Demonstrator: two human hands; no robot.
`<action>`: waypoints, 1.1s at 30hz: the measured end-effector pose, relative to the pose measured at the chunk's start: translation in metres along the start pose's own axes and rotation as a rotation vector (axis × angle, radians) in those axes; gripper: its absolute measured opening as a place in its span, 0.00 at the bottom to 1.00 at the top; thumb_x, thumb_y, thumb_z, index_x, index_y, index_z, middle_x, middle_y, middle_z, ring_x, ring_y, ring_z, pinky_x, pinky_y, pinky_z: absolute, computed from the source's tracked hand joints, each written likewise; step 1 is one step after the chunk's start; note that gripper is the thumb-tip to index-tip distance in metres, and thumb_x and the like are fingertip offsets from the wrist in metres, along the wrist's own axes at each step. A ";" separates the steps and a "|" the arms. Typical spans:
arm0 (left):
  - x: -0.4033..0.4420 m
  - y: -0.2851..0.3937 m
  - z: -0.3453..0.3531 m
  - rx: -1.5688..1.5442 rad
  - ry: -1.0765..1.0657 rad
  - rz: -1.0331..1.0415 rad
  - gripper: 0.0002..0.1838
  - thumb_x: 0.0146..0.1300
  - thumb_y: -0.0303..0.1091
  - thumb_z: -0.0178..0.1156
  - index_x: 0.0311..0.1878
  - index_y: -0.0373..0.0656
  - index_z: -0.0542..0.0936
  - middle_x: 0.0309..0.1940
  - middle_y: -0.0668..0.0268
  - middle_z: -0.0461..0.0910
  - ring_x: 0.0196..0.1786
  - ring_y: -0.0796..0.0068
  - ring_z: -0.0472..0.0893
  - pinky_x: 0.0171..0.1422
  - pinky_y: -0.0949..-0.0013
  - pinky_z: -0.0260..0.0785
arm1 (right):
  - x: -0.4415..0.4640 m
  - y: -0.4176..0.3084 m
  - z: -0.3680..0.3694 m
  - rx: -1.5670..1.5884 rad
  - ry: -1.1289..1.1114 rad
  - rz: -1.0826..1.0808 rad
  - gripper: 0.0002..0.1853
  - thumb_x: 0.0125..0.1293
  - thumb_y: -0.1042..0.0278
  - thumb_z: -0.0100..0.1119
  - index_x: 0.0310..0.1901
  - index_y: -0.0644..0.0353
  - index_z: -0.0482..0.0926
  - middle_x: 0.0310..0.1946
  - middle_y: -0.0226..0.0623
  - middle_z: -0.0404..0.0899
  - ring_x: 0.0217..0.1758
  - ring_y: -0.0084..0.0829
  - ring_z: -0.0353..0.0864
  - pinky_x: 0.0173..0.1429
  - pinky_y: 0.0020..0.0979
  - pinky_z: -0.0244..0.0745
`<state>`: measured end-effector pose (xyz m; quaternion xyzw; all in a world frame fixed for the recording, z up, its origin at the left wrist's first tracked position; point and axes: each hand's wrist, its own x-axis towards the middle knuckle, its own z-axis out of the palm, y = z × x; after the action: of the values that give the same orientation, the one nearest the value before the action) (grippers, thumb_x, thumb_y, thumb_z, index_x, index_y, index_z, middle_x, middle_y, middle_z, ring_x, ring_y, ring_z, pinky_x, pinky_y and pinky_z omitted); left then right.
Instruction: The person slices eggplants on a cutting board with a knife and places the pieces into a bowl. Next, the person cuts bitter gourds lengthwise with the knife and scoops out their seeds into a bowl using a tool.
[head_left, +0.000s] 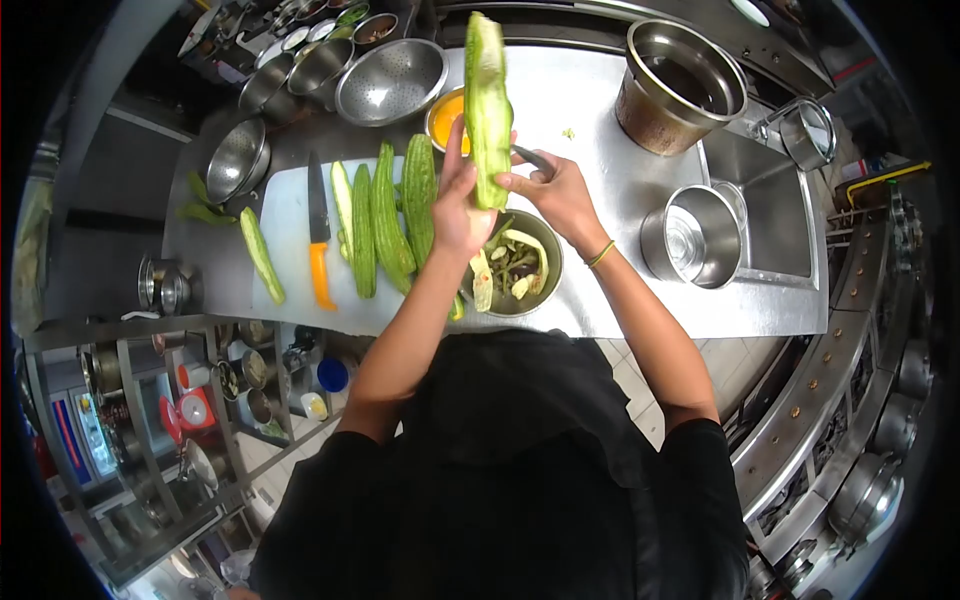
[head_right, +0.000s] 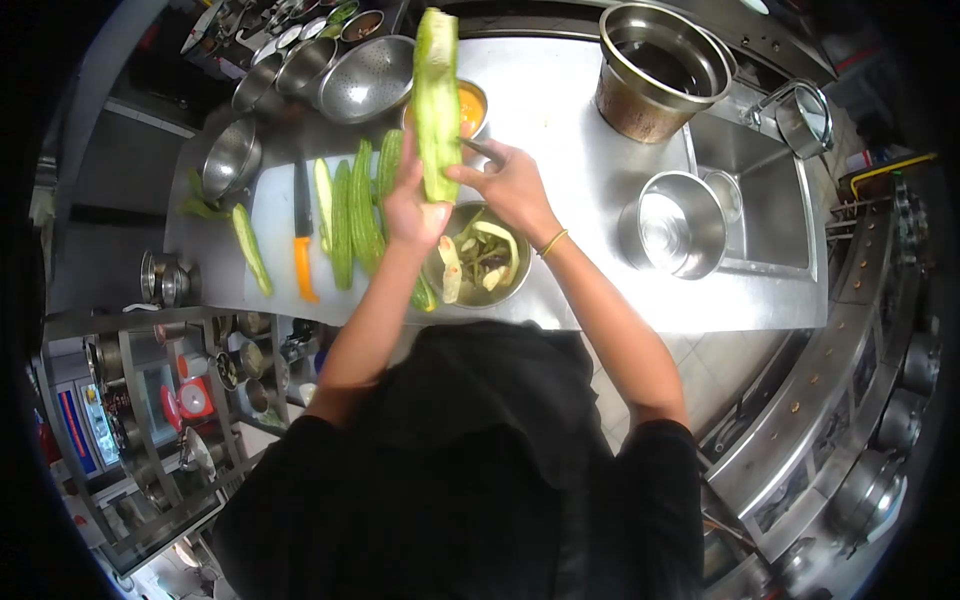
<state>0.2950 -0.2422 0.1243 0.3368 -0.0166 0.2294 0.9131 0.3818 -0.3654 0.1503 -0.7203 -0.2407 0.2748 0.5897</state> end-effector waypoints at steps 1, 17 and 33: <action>-0.002 0.003 0.005 0.068 0.026 0.037 0.43 0.62 0.34 0.57 0.77 0.48 0.46 0.69 0.48 0.61 0.66 0.52 0.70 0.71 0.54 0.63 | 0.004 -0.005 0.002 0.022 -0.025 -0.019 0.21 0.57 0.62 0.71 0.47 0.68 0.81 0.18 0.23 0.68 0.23 0.17 0.63 0.27 0.27 0.62; -0.058 0.072 -0.050 0.035 0.116 -0.587 0.29 0.72 0.41 0.47 0.69 0.29 0.60 0.66 0.48 0.66 0.67 0.54 0.70 0.64 0.51 0.72 | 0.050 -0.040 -0.061 -1.307 -0.059 -0.574 0.11 0.58 0.69 0.59 0.44 0.51 0.82 0.27 0.40 0.83 0.31 0.44 0.83 0.36 0.41 0.77; -0.033 0.049 0.023 0.478 0.393 -0.015 0.16 0.67 0.24 0.49 0.54 0.28 0.78 0.55 0.50 0.78 0.48 0.64 0.82 0.52 0.64 0.78 | -0.002 -0.035 0.020 -1.263 0.067 -0.362 0.08 0.62 0.66 0.54 0.31 0.56 0.82 0.25 0.41 0.83 0.29 0.40 0.85 0.32 0.40 0.79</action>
<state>0.2476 -0.2369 0.1655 0.4911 0.2172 0.2808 0.7955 0.3659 -0.3462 0.1820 -0.8842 -0.4545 -0.0454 0.0977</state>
